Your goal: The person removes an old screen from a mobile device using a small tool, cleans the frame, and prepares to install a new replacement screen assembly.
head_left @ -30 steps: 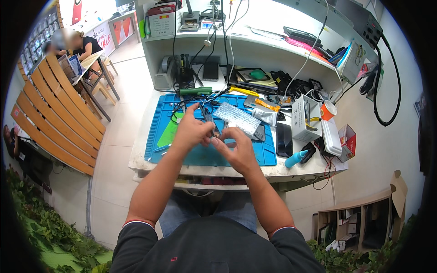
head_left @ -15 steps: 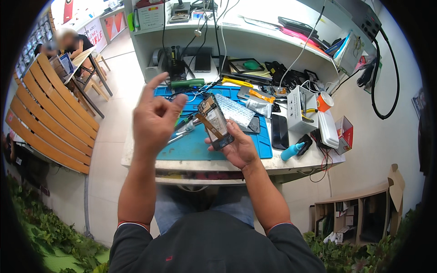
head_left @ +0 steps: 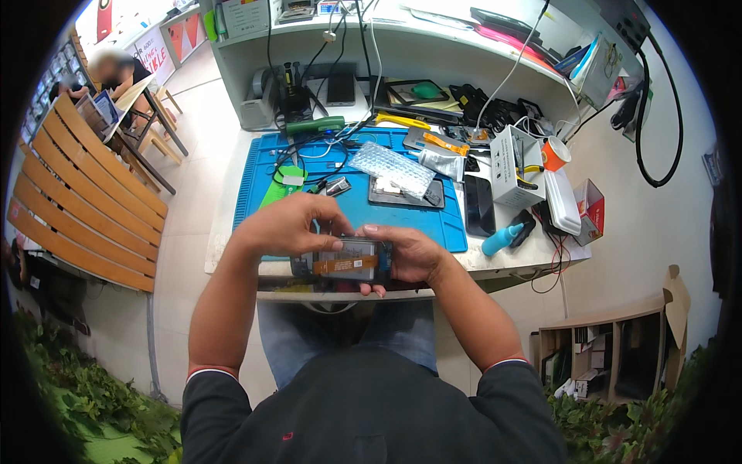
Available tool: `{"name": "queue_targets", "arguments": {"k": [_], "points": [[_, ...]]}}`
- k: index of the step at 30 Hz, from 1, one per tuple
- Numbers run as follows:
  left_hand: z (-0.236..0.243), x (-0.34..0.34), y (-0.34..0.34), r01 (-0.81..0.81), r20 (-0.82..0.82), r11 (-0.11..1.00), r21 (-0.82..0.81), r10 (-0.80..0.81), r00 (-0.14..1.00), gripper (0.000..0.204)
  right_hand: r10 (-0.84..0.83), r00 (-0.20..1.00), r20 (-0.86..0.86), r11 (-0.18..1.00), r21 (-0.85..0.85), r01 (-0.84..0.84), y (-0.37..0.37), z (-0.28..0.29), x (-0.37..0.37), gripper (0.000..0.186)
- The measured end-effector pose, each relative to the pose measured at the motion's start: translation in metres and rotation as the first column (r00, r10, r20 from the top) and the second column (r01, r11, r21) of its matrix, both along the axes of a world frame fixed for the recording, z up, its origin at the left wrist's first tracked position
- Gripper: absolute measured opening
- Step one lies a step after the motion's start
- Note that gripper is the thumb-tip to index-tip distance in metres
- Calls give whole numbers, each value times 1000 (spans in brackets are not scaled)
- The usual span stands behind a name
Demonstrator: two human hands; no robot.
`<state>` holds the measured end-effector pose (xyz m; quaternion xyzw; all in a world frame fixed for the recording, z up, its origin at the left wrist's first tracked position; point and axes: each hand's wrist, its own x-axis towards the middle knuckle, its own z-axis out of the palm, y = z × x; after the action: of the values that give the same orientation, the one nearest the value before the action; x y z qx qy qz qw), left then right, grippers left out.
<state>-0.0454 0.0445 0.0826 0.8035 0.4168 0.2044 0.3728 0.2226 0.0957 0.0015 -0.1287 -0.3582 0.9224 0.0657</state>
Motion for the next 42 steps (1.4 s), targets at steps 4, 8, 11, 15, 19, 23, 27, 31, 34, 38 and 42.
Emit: {"name": "queue_targets", "arguments": {"k": [4,8,11,15,19,23,27,31,34,38,42], "points": [[-27,7,-10,-130,72,987,-95,137,988,29,-101,992,75,995,5,101,2,-2,10,73],[-57,19,-28,-366,242,898,-245,422,874,27,-368,920,136,901,297,316,1,6,14,65],[-68,34,-39,-469,262,864,-184,503,824,24,-587,797,143,721,539,435,-7,9,4,32],[-87,45,-44,-517,379,832,-200,553,742,27,-671,742,-3,665,442,603,-13,-4,-5,28],[-86,43,-41,-390,585,846,-364,534,611,29,-623,782,-34,680,470,563,-18,0,-7,31],[-66,44,-35,-433,618,855,-286,510,599,35,-583,809,-72,660,539,523,-24,5,-10,28],[-68,47,-31,-467,646,848,-250,506,572,30,-571,813,-112,644,553,529,-26,4,-12,26],[-76,49,-29,-501,663,832,-237,516,543,26,-575,814,-83,622,602,501,-26,7,-11,26],[-72,57,-29,-532,661,815,-229,531,530,19,-569,820,-53,621,626,471,-25,5,-9,26],[-71,61,-29,-566,648,798,-208,546,531,15,-575,816,-53,598,654,464,-28,8,-9,26],[-71,63,-30,-574,626,788,-222,567,536,14,-588,808,-48,569,685,455,-29,6,-9,25]]}}
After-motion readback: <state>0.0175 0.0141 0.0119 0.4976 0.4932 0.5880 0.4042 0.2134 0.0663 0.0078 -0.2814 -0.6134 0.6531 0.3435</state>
